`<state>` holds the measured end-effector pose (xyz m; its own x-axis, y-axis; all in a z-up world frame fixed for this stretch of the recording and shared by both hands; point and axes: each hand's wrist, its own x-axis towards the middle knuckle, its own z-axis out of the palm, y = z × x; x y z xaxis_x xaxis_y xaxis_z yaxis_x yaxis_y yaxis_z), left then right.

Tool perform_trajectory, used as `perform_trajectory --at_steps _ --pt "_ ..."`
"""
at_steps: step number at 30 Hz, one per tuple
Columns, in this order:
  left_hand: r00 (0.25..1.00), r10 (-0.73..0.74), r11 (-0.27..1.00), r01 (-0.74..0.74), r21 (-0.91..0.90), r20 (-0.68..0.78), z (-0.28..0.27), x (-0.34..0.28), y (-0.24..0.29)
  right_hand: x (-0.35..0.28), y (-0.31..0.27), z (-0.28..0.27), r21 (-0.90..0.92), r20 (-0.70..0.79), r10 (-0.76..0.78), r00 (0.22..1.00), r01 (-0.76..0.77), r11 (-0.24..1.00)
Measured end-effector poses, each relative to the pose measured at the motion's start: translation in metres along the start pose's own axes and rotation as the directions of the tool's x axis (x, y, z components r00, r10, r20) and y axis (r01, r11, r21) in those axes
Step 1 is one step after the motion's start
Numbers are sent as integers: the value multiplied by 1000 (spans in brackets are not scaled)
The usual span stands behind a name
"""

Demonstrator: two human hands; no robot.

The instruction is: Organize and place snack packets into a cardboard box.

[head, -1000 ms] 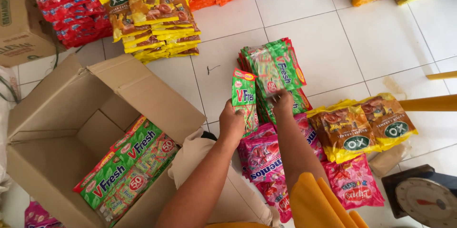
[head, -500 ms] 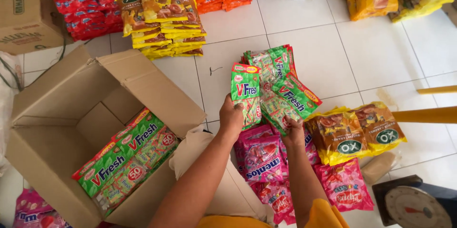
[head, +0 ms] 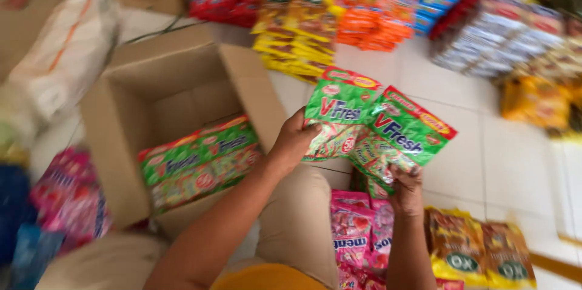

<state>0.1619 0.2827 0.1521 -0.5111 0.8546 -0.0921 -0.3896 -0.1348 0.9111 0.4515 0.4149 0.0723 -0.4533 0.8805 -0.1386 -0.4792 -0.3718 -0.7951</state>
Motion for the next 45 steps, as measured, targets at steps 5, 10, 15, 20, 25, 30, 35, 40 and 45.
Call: perform_trajectory --at_steps 5,10,15,20,25,30,35,40,45 --pt "995 91 996 -91 -13 -48 -76 -27 23 9 -2 120 -237 180 -1 984 44 970" --pt "965 141 989 -145 -6 -222 -153 -61 38 11 19 205 -364 347 118 930 18 931" --pt "924 192 975 -218 -45 -330 -214 -97 49 1 56 275 -458 404 208 891 0 889" --pt "853 164 982 -191 -4 -495 -275 -129 14 -1 129 297 -632 350 498 793 -192 751" --pt "731 76 997 -54 53 -679 -339 -141 -46 -12 185 322 -794 186 694 696 -309 523" --pt "655 122 970 80 228 -746 -372 -162 -55 -4 212 323 -849 47 768 638 -379 367" --pt "585 -27 691 597 408 -811 -371 -168 -46 21 245 299 -891 9 703 711 -313 327" --pt "642 148 451 633 629 -752 -334 -182 -12 31 270 275 -975 121 654 746 -35 219" --pt "736 419 -2 587 810 -532 -330 -172 -47 10 263 287 -848 148 536 831 386 -364"
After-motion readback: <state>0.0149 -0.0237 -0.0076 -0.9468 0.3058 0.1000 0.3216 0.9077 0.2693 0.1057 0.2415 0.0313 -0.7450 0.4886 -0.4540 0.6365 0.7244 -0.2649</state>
